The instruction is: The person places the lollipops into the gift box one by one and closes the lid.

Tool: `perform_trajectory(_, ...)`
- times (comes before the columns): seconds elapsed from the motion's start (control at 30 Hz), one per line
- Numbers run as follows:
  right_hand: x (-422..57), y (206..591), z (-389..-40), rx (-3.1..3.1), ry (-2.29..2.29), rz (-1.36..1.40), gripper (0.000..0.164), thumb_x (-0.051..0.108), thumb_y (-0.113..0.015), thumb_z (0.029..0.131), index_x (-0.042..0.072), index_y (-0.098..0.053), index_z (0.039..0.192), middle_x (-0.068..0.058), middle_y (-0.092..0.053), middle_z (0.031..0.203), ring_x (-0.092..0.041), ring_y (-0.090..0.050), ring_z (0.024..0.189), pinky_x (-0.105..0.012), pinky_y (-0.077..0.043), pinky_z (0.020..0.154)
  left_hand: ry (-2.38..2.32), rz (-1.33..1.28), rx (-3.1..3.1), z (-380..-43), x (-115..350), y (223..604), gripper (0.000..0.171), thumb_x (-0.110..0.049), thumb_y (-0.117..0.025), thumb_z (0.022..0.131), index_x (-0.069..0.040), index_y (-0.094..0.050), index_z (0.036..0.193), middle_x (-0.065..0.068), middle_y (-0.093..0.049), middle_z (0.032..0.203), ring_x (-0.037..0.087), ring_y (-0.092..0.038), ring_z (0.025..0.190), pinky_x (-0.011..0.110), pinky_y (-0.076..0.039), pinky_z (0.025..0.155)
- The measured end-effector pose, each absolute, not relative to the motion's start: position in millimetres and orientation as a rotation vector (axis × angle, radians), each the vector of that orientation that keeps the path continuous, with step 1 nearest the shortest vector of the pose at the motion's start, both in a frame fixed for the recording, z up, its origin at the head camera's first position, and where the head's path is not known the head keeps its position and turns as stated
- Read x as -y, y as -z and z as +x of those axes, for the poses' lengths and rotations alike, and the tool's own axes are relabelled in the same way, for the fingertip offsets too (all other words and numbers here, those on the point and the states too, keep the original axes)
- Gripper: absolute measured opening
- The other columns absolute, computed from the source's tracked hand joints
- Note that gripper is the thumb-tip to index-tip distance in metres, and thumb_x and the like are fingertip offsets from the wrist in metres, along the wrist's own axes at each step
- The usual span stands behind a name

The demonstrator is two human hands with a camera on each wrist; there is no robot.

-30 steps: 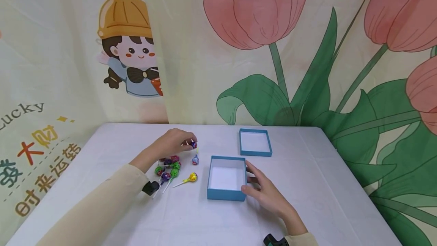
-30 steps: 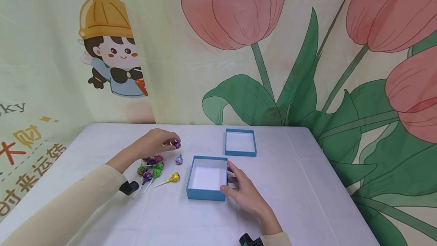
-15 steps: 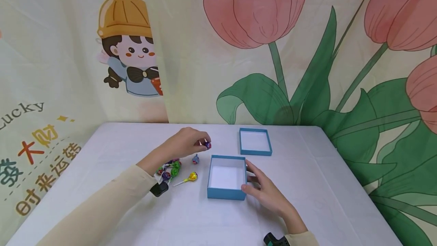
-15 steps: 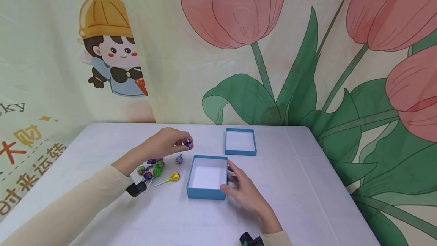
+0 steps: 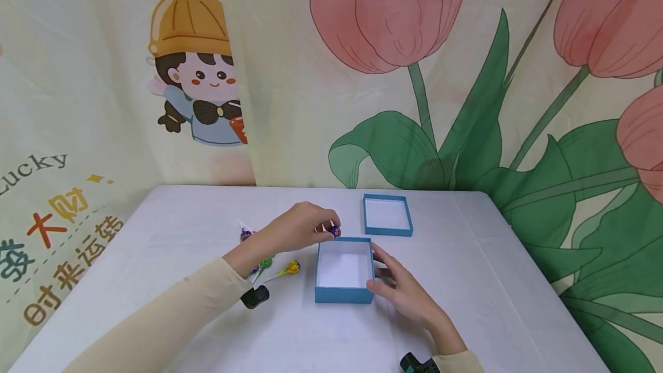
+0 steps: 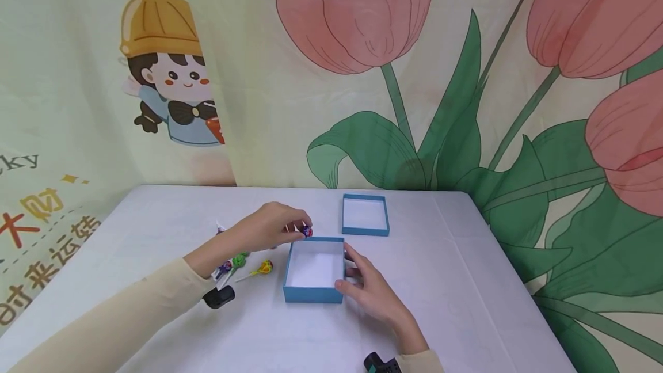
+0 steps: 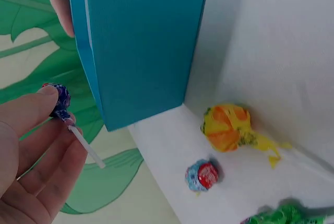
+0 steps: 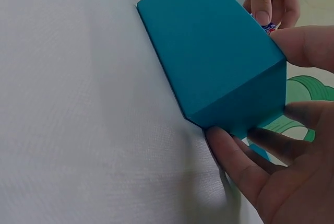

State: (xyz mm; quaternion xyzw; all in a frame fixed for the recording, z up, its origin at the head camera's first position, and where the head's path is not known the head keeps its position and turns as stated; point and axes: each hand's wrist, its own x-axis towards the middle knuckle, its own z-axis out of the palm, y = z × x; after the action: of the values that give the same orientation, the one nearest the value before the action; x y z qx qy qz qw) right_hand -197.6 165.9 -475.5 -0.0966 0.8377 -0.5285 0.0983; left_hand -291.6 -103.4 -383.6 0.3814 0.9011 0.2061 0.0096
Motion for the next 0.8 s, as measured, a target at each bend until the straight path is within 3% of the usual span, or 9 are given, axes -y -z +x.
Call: perform_trajectory(0.8,-169,475,-197,-2.424,1.538,-0.319,0.079,0.035,-0.070,0.103,0.029,-0.028,0.169,-0.015,-0.037,0.169,-0.041,-0.049,0.145,-0.065,-0.037,0.118,-0.665,1.306,-2.773,-280,69,403,0.018,-0.019,-0.082,0.095,-0.015,-0.079,0.112,-0.005,-0.078,0.096,0.006,-0.065,0.081,0.025,-0.055,0.078)
